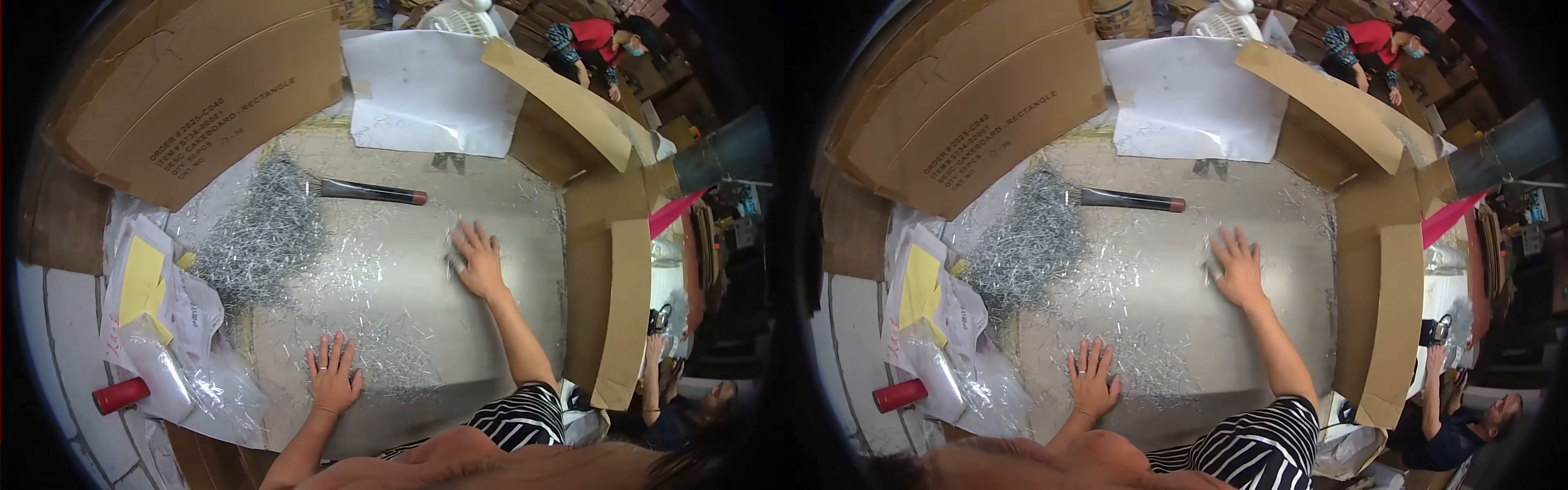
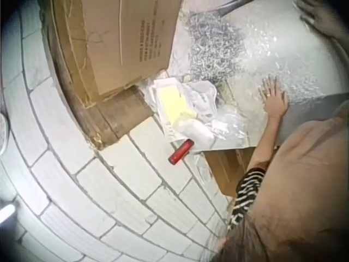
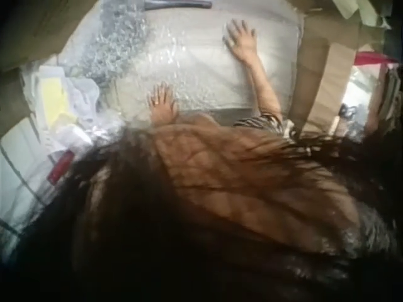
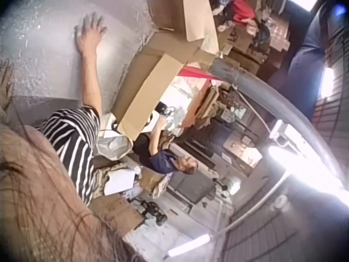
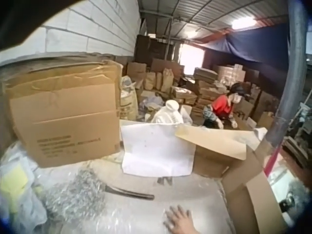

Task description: Manually bagging small metal fasteners at a workbench.

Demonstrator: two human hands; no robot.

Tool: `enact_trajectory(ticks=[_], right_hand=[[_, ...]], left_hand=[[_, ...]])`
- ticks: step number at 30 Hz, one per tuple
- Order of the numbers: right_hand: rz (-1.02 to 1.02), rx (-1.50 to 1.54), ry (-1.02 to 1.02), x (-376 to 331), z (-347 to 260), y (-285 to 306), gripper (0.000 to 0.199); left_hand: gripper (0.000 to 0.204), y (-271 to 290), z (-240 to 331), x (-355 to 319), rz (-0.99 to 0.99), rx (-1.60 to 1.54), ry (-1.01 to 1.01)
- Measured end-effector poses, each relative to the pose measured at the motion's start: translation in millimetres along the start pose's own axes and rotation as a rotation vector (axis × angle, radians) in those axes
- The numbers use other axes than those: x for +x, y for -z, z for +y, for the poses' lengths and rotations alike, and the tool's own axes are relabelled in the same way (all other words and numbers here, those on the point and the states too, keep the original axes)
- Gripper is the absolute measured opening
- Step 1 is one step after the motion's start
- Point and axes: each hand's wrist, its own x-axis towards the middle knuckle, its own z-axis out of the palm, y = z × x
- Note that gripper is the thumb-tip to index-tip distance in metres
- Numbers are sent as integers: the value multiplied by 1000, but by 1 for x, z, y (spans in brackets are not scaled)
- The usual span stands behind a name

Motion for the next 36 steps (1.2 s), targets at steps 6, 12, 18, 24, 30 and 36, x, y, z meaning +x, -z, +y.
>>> enact_trajectory(ticks=[6, 12, 18, 24, 30, 36], right_hand=[[564, -36, -385, 68, 217, 28, 42], [175, -266, -336, 45, 208, -5, 54], [14, 491, 26, -10, 78, 18, 40], [485, 448, -374, 131, 178, -7, 49], [202, 57, 80, 57, 54, -49, 45], [77, 457, 205, -8, -40, -31, 48]], left_hand=[[70, -2, 9, 8, 7, 10, -42], [70, 0, 14, 5, -6, 26, -24], [71, 3, 10, -7, 21, 62, -12], [71, -8, 21, 10, 7, 56, -54], [71, -2, 12, -4, 36, 81, -6], [71, -6, 11, -4, 73, 61, -57]])
